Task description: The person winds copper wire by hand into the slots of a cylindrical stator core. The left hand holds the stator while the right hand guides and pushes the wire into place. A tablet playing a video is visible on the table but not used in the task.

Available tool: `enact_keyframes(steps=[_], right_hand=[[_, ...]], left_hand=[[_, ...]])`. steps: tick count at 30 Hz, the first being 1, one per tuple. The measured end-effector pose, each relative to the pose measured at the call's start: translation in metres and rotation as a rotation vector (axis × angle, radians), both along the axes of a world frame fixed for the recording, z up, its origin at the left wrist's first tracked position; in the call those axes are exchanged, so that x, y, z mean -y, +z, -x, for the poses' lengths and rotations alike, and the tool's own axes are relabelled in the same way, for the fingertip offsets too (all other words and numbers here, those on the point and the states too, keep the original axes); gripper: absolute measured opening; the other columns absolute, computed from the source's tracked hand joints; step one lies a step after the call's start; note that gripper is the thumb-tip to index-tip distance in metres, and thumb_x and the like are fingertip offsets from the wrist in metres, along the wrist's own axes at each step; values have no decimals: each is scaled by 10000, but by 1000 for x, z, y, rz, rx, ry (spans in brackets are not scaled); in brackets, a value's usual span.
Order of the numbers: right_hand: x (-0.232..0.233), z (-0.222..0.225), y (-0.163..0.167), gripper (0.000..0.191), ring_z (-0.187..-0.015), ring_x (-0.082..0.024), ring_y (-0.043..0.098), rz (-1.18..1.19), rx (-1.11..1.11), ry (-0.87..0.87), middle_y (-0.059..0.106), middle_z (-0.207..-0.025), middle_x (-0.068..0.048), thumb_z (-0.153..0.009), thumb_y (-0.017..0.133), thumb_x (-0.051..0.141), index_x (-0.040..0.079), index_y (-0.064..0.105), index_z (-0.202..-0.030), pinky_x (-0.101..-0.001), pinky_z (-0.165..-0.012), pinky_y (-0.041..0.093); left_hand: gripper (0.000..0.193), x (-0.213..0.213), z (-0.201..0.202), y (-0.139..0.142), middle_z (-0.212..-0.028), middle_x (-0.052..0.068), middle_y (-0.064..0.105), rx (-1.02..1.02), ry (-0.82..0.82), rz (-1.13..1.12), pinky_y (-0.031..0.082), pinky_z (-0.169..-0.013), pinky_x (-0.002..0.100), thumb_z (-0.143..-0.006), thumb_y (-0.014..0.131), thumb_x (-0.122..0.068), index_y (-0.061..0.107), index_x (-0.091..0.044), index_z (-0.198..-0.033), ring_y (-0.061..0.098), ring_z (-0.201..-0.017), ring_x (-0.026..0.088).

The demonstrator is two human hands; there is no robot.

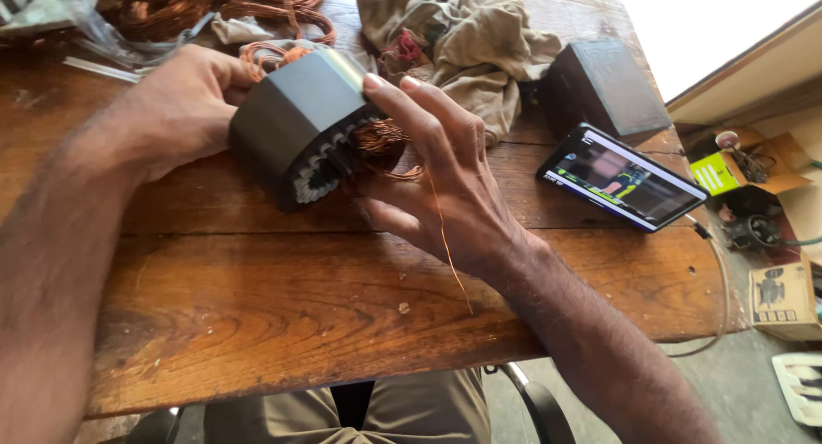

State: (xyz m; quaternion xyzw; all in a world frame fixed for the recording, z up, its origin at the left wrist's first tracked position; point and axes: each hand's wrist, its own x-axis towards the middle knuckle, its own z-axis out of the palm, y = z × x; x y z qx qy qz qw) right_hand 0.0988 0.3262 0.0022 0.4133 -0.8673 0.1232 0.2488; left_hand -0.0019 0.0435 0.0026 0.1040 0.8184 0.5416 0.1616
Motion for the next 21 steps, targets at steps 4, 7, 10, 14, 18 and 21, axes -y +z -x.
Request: enact_keyframes(steps=[4,7,10,14,18,21], right_hand=[[7,-3,-2,224,-1529,-298,191,56,-8,-12,162,-1657,-70,-898,944,341,183,820,-999,-444,-1341,299],[14,-5,-4,203,-1533,-331,227,76,-1,-74,190,-1656,-106,-860,922,305,179,827,-989,-491,-1336,292],[20,-7,-6,221,-1540,-344,240,79,-24,-122,203,-1656,-138,-859,899,283,159,828,-1028,-505,-1336,283],[22,-9,-7,281,-1523,-359,267,45,-7,-166,215,-1637,-175,-849,897,301,159,830,-1082,-515,-1302,309],[18,-7,-4,207,-1541,-327,338,87,42,-118,247,-1647,-166,-855,895,268,181,836,-1033,-490,-1276,428],[11,0,3,154,-1512,-333,373,143,91,-7,318,-1601,-181,-848,907,267,163,824,-926,-481,-1213,482]], left_hand=[[453,-1,-4,5,-985,145,796,-26,-27,-9,618,-778,309,-793,829,-163,723,36,-1185,738,-813,173],[439,-2,-8,9,-947,150,794,-10,-37,-7,615,-711,322,-791,823,-166,734,46,-1165,724,-762,174],[430,-3,-10,12,-908,163,782,11,-24,36,596,-630,348,-796,817,-171,737,45,-1160,698,-703,192],[439,-4,-11,12,-914,168,773,-6,-14,63,601,-620,348,-806,821,-190,723,51,-1159,699,-703,187],[457,-4,-10,10,-933,174,766,-28,-22,79,597,-619,357,-806,824,-219,720,33,-1173,693,-708,196],[457,-2,-9,8,-947,146,783,-46,-53,21,594,-604,356,-796,812,-233,715,0,-1177,698,-703,191]])
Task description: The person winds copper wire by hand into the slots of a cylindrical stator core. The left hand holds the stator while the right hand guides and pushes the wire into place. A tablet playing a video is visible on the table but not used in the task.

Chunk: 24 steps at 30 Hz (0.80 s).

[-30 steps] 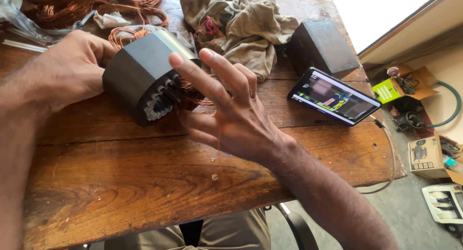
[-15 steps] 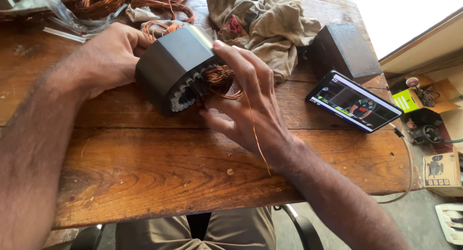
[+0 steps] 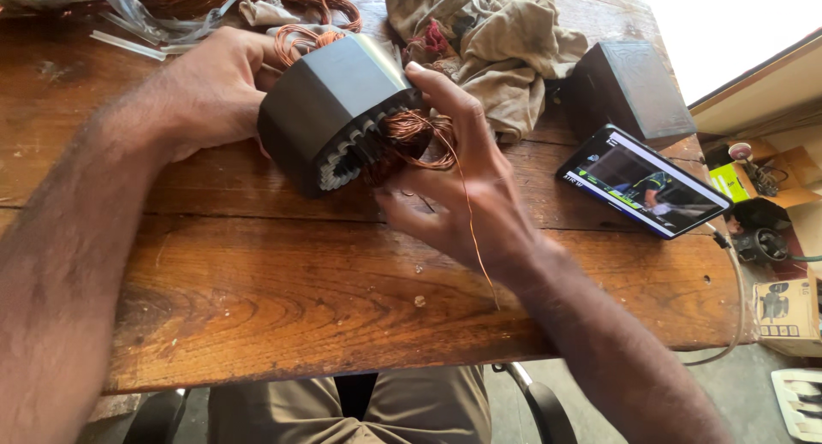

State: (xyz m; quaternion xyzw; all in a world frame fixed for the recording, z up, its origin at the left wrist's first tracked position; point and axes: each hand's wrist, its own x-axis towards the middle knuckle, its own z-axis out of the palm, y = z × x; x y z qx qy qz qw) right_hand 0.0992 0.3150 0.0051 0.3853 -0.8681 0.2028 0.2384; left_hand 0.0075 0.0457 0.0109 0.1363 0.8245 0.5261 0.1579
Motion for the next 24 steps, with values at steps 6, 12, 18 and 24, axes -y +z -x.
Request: enact_keyframes(steps=[6,12,18,24], right_hand=[[-25,18,17,275,-1302,-292,597,203,-91,175,484,-1461,-128,-830,860,135,90,591,-787,-414,-978,653],[-21,15,2,894,-1230,-306,653,268,181,68,420,-1517,-235,-827,846,169,110,259,-1498,-453,-999,601],[-8,10,-10,1215,-1416,-444,508,51,133,19,393,-1532,-306,-794,931,257,119,58,-1627,-583,-1144,490],[0,10,-12,1095,-1380,-357,586,135,241,-24,427,-1539,-262,-857,882,207,123,99,-1618,-495,-1075,551]], left_hand=[[447,2,1,-1,-1028,117,796,-23,-19,-9,557,-536,332,-898,788,-240,669,-110,-1309,657,-619,169],[291,-4,-1,-3,-908,107,767,-87,10,-13,487,-384,268,-909,745,-210,706,-42,-1144,583,-481,111],[239,-5,0,-2,-849,113,757,-90,-10,-22,513,-400,268,-930,741,-213,738,-2,-1043,612,-484,108],[257,-5,1,-4,-827,101,761,-79,-14,1,514,-414,256,-924,742,-226,752,-29,-1088,607,-492,93]])
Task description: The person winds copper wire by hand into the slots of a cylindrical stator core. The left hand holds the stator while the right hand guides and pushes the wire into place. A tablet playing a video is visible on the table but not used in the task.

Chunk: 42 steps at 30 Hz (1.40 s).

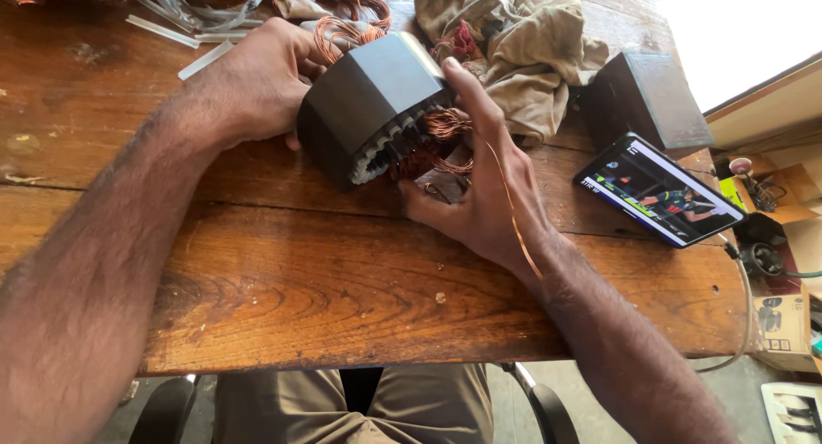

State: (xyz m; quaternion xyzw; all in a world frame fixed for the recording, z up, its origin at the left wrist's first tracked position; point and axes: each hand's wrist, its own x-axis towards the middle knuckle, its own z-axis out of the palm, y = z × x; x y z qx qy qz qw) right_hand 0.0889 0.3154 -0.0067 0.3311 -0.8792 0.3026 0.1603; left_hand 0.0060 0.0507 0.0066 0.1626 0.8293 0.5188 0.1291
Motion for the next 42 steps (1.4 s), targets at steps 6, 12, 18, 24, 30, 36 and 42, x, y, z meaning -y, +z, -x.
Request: enact_keyframes(steps=[6,12,18,24,30,36,42], right_hand=[[9,-1,-2,1131,-1390,-377,536,-64,-285,6,366,-1553,-240,-897,907,193,149,79,-1665,-465,-1058,573],[13,-9,-2,1008,-1369,-416,563,-122,-251,-25,347,-1562,-275,-1002,845,239,146,87,-1660,-448,-990,588],[13,-9,-3,985,-1352,-417,587,-154,-272,-51,379,-1593,-260,-1011,848,312,149,120,-1654,-436,-955,613],[7,-7,1,1031,-1356,-377,599,-160,-218,-6,381,-1584,-208,-933,892,225,200,162,-1660,-405,-954,612],[3,-3,8,1054,-1460,-395,487,-152,-201,68,344,-1599,-220,-915,892,223,179,148,-1660,-472,-1162,521],[13,-3,4,1156,-1502,-413,418,-56,-214,1,335,-1649,-258,-858,896,379,102,93,-1643,-539,-1247,450],[17,-8,1,1180,-1515,-470,399,9,-84,-82,306,-1654,-317,-792,886,361,54,100,-1617,-568,-1214,414]], left_hand=[[249,-1,0,-1,-799,95,763,-14,10,26,533,-422,258,-929,734,-232,768,-31,-1072,619,-494,94],[212,0,1,-7,-727,94,750,-81,29,89,518,-401,271,-930,748,-228,792,-45,-1027,599,-449,109],[176,-2,4,-13,-693,111,726,-171,1,8,508,-360,268,-912,766,-159,778,5,-972,607,-436,115],[176,-3,3,-9,-703,93,741,-116,13,7,534,-387,265,-893,787,-181,787,-20,-965,638,-466,103],[150,-3,1,-2,-682,88,750,-30,0,-5,505,-379,268,-873,787,-154,809,-48,-977,617,-440,114],[151,-3,2,-2,-650,87,731,4,-28,-75,462,-360,260,-884,770,-152,828,-31,-953,568,-412,101],[190,-4,5,-6,-618,102,719,3,25,-5,474,-343,259,-855,787,-176,791,-9,-946,593,-415,108]])
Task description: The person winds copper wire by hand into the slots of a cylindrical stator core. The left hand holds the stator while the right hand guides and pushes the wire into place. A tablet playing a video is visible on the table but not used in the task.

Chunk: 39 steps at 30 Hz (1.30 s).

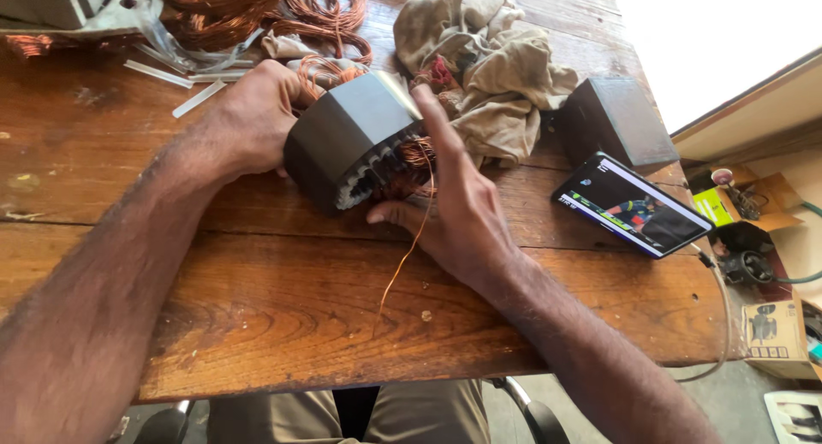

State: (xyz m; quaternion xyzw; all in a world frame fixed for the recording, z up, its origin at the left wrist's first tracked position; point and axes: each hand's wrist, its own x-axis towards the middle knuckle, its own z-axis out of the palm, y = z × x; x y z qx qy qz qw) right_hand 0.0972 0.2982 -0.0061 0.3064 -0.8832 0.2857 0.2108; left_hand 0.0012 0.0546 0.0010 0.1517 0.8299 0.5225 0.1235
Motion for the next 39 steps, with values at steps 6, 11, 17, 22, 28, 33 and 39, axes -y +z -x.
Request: enact_keyframes(steps=[6,11,17,22,28,33,39], right_hand=[[0,-1,0,1035,-1512,-434,475,8,-19,61,352,-1657,-287,-915,856,231,85,123,-1631,-496,-1196,463],[1,0,-2,982,-1517,-447,461,11,-38,60,334,-1662,-292,-951,827,171,99,121,-1630,-493,-1202,466],[0,1,-8,897,-1519,-417,471,57,6,68,344,-1663,-254,-1024,786,126,150,116,-1620,-432,-1155,515],[-5,3,-7,945,-1500,-384,499,66,30,106,369,-1656,-220,-1022,816,218,163,97,-1633,-496,-1172,487],[-19,9,6,1108,-1533,-446,376,-17,37,169,277,-1647,-277,-844,882,471,128,159,-1610,-516,-1091,553],[-31,14,18,954,-1457,-368,436,-142,-282,204,360,-1552,-250,-885,921,396,83,312,-1549,-545,-1196,534],[-34,11,21,696,-1329,-261,563,-35,-346,195,516,-1439,-182,-973,842,170,79,409,-1510,-397,-1123,596]], left_hand=[[150,-5,-1,4,-762,36,801,-164,-80,-38,608,-609,320,-856,810,-182,840,-63,-942,707,-618,102],[163,-8,-4,10,-855,25,807,-116,-25,10,613,-726,355,-878,755,-218,811,-137,-1008,719,-717,113],[143,-9,-6,8,-858,37,793,-65,46,58,605,-715,359,-942,710,-231,798,-134,-1000,708,-722,120],[154,-7,-6,8,-798,63,791,-102,-11,-6,590,-673,360,-896,774,-237,818,-89,-899,696,-680,157],[212,3,0,8,-833,107,809,18,-26,63,580,-725,328,-857,809,-228,818,-48,-970,708,-713,168],[387,14,2,8,-954,122,806,233,-39,-195,598,-650,306,-790,786,-113,736,-6,-1158,699,-712,135],[242,7,-6,13,-881,160,775,224,51,-46,519,-563,331,-840,815,-126,807,16,-1036,607,-635,170]])
